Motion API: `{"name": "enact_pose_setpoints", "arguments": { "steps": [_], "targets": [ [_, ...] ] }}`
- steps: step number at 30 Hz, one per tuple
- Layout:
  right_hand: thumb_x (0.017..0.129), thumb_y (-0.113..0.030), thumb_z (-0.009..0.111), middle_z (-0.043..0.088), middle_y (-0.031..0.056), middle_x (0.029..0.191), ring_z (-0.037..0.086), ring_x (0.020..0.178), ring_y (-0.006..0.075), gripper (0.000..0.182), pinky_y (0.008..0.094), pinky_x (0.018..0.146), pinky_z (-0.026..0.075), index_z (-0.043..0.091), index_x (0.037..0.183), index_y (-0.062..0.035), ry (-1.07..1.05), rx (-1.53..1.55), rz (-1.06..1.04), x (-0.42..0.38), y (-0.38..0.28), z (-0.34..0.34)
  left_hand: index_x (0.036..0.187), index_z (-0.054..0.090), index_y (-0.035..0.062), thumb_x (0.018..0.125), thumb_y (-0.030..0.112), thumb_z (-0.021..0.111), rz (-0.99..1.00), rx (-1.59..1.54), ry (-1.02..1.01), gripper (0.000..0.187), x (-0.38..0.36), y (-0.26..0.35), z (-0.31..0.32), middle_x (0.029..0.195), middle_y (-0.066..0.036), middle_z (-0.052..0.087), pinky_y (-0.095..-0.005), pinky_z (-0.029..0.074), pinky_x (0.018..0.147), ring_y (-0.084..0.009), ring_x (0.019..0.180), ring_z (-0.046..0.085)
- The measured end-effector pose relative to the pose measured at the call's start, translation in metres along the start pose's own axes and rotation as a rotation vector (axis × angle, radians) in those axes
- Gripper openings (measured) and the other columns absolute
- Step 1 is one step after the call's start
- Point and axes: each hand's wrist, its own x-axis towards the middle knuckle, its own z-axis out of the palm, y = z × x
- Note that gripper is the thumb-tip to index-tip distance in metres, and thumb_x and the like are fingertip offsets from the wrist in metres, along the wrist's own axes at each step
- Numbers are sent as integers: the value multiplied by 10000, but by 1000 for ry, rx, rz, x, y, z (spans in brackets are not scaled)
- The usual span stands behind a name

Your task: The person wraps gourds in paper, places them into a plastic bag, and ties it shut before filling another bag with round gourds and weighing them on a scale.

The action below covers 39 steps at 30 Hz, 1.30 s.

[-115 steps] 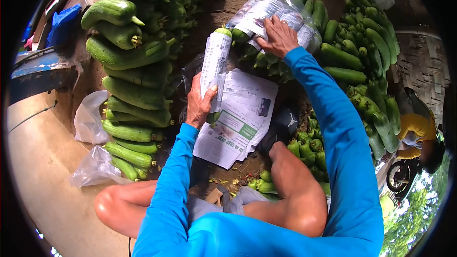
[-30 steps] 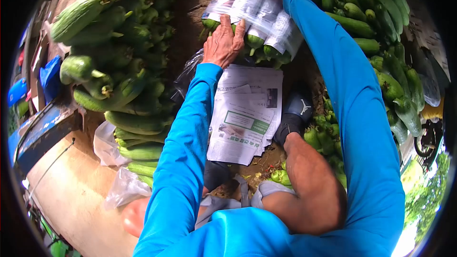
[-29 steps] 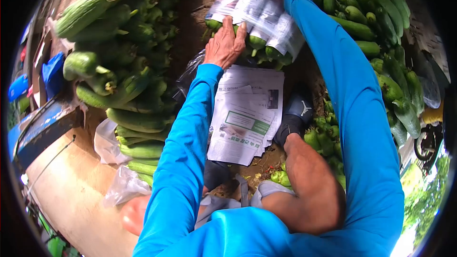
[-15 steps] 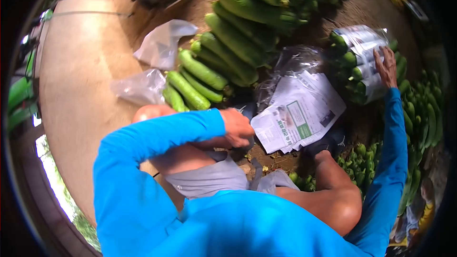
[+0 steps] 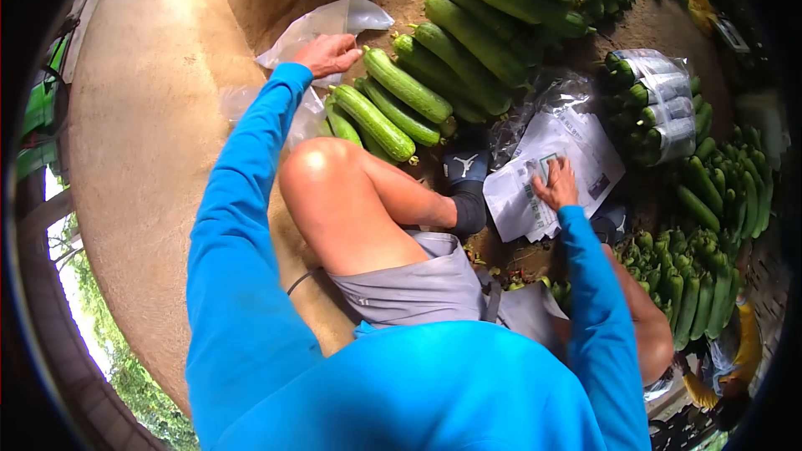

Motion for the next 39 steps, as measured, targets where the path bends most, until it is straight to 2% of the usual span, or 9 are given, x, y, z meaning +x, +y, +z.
{"name": "enact_pose_setpoints", "arguments": {
  "steps": [2,7,11,17,23,27,31,35,39],
  "targets": [
    [766,-365,680,356,338,1358,394,1233,500,634,514,1039,356,497,1226,31,54,61,183,-34,-32,31,938,592,21,906,340,543,0,-56,-4,325,-8,-16,26,815,-195,627,-451,463,682,-363,764,594],
    [687,-466,738,204,322,1484,237,1341,531,998,548,1044,360,289,1424,37,-67,-21,311,-87,-72,79,916,599,31,891,330,554,-33,-81,4,304,-39,-33,64,790,-173,607,-440,463,699,-340,765,585],
    [664,-506,741,162,296,1522,161,1386,525,1114,535,1080,329,195,1485,11,-91,-111,251,-87,-61,75,1080,573,65,879,299,564,-27,-116,158,309,-27,-38,81,1074,-170,620,-449,462,830,-372,980,580],
    [685,-520,724,184,240,1538,201,1388,492,1050,514,1125,259,253,1478,-18,-90,-158,269,-51,-17,38,1042,557,66,844,230,581,241,28,353,258,29,-2,58,910,-160,547,-452,451,811,-344,890,539],
    [670,-507,741,158,209,1556,192,1405,462,1068,527,1103,278,251,1481,-14,0,-95,217,-52,-31,47,906,554,57,807,193,580,444,118,64,171,10,26,61,859,-152,543,-424,470,771,-342,877,548],
    [663,-477,752,166,197,1561,197,1406,452,1098,499,1100,287,208,1492,-4,-84,-170,264,-66,-45,59,990,576,41,833,257,596,345,206,-52,268,-18,39,82,958,-136,571,-408,455,821,-319,964,539],
    [726,-460,712,232,190,1536,261,1378,440,997,460,1101,308,245,1481,-7,-50,-201,119,-70,-28,57,1251,514,77,855,341,581,274,306,114,481,-22,29,114,1186,-118,564,-448,402,896,-315,1093,497],
    [743,-445,657,298,255,1480,274,1356,471,910,464,1155,227,312,1427,45,-92,-127,73,-69,-21,48,1219,542,84,844,385,586,271,406,169,483,-26,23,126,1210,-127,556,-474,372,953,-365,1141,484],
    [746,-348,657,384,216,1413,392,1279,446,678,474,1037,393,456,1314,-38,-34,17,119,-67,-34,29,1155,558,80,838,399,592,-73,228,150,451,-17,-5,133,1145,-156,604,-474,391,934,-373,1055,559]
  ]
}}
